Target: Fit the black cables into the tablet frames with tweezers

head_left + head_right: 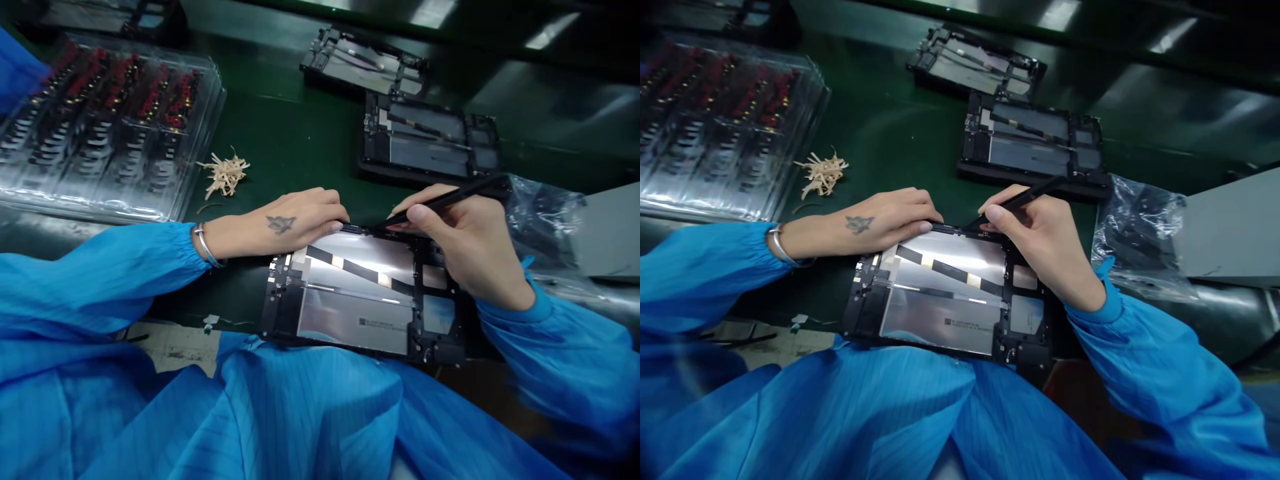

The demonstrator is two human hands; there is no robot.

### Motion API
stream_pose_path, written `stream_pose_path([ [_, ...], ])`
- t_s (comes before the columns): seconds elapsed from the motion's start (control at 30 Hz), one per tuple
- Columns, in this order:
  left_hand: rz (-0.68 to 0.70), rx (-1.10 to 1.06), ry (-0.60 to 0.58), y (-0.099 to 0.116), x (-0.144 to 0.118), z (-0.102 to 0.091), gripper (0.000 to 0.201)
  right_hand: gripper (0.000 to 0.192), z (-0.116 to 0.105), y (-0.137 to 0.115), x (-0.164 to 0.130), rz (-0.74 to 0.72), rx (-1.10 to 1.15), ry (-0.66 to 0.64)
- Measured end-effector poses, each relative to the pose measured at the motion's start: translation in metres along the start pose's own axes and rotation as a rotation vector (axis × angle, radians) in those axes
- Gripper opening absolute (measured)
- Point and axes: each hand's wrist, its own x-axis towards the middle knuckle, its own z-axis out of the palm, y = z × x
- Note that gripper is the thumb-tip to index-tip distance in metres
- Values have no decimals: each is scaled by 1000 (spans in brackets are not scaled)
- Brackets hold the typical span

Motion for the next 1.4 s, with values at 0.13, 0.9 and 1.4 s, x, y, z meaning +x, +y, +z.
stream_pose_path([
  [0.13, 0, -2, 4, -1, 0, 1, 44, 20, -1, -2, 1, -28, -86, -7],
  [0.9, 28, 14, 31, -2, 0, 1, 42, 23, -1, -8, 2, -56, -158, -34],
  [1.4, 42, 16, 36, -6, 0, 2, 40, 25, 5, 0, 4, 99, 186, 60],
])
